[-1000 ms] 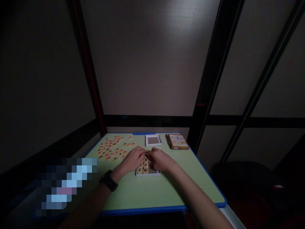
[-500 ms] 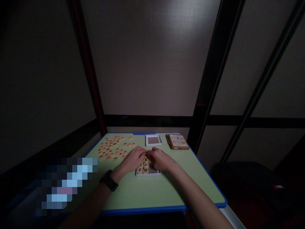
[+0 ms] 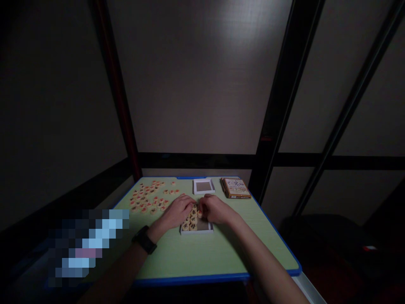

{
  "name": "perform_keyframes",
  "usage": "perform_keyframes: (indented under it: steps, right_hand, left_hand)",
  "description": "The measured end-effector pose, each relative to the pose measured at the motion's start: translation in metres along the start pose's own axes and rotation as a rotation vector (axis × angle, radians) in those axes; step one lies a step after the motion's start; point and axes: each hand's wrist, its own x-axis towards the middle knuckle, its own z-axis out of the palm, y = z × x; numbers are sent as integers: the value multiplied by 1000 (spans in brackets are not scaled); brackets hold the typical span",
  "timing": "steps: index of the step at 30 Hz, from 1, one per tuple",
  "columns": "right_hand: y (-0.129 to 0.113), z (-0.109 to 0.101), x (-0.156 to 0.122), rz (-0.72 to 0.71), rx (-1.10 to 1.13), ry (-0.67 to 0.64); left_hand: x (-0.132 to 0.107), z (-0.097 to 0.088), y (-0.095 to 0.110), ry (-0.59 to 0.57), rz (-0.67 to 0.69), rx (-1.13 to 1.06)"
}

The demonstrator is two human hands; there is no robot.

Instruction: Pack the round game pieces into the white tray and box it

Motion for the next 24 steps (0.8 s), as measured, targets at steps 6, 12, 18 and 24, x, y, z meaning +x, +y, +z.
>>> perform_keyframes:
  steps: [6,12,18,24]
  right_hand:
    - [0,-7,-2,-2,18,121]
    - [4,-7,0,-30,-31,242]
    - [6,-6,0,-11,-53,233]
    - [2,-8,0,20,-76,222]
  left_hand:
    - [0,0,-1,27,-7,-4]
    - [1,4,-9,58,-3,-17]
    - [2,4,-9,36,-4,5]
    - [0,4,-8,33,16,24]
